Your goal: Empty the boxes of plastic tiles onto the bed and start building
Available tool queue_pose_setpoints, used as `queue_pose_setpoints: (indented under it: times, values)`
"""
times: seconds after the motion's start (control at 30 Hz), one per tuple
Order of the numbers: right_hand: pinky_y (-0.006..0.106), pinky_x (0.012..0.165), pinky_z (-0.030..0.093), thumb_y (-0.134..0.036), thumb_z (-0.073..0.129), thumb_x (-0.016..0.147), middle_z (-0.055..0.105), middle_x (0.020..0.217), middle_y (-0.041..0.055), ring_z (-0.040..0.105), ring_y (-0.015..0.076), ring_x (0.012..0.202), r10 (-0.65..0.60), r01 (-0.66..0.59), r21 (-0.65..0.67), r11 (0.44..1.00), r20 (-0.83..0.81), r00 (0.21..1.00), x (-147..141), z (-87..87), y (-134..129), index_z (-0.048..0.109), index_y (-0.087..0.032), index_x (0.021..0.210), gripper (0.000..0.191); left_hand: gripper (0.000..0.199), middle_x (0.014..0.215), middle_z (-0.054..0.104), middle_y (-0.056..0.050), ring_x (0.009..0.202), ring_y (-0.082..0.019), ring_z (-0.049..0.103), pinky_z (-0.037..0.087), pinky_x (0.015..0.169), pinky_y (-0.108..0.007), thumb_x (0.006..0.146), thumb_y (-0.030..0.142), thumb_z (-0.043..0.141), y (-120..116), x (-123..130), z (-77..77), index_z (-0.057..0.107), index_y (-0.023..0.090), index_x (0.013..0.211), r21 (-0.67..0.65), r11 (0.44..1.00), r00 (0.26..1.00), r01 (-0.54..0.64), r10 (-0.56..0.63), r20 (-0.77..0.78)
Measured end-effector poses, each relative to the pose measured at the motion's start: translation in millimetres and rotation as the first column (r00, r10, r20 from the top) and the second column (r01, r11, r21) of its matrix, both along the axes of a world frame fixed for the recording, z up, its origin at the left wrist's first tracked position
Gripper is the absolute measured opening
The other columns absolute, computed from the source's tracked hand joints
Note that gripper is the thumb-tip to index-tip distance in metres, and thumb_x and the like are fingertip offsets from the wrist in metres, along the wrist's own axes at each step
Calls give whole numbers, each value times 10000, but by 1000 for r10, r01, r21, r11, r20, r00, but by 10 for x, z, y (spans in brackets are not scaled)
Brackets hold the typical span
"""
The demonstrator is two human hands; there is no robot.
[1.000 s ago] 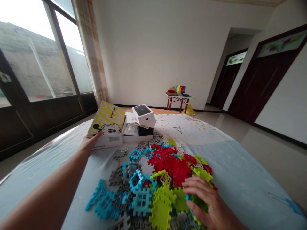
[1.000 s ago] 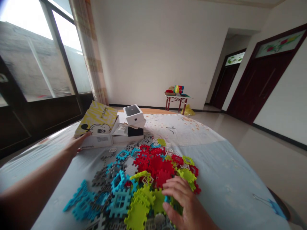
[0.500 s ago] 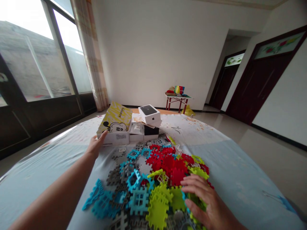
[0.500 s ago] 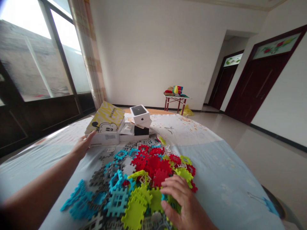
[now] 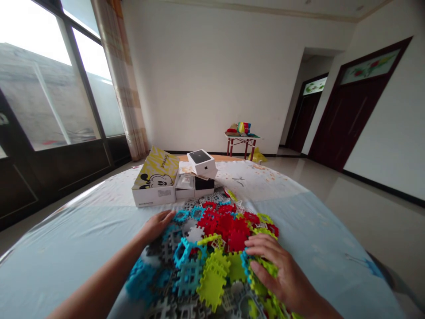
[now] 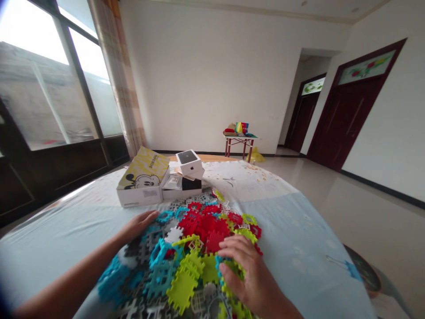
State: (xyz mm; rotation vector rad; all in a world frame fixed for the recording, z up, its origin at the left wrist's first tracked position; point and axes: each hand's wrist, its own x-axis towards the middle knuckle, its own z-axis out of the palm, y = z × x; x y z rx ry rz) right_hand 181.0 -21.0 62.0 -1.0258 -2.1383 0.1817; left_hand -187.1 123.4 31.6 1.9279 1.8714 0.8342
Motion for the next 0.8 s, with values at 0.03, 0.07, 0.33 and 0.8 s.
queue_pose_setpoints:
  times: [0.03, 0.07, 0.33, 0.8]
  values:
    - [370, 960, 399, -232, 551, 798, 620, 1059, 49, 514, 194, 1077, -12, 12, -7, 1000, -32, 999, 11, 50, 5, 594, -236, 977, 183, 475, 1018, 683, 4, 980, -209, 612, 468, 866, -264, 740, 594, 405, -60, -5, 24, 685, 261, 931, -15, 1000, 1000, 16, -16, 16]
    - [362, 951, 404, -235, 544, 804, 624, 1047, 49, 522, 190, 1062, -25, 24, -9, 1000, -66, 998, 22, 108, 28, 598, -234, 968, 173, 522, 1036, 676, -5, 995, -214, 606, 462, 882, -276, 748, 607, 367, -129, -25, 46, 677, 244, 959, -21, 1000, 999, 15, -14, 30]
    - [305, 894, 421, -285, 523, 794, 664, 977, 46, 580, 181, 967, -178, 179, -96, 979, 10, 984, -112, 396, 1245, 639, -199, 933, 200, 668, 1216, 568, -92, 1153, -249, 490, 320, 1029, -364, 748, 616, 298, -600, -244, -59, 572, 135, 1121, 25, 986, 977, -165, 160, 143]
    - [370, 860, 424, -170, 534, 700, 631, 1094, 134, 563, 300, 1029, -82, 243, -450, 859, 347, 934, -846, -164, 3298, 628, -148, 1053, 365, 544, 1164, 585, -25, 1093, -225, 516, 366, 996, -320, 781, 583, 265, -592, -224, -244, 632, 242, 991, 25, 985, 979, -172, 168, 116]
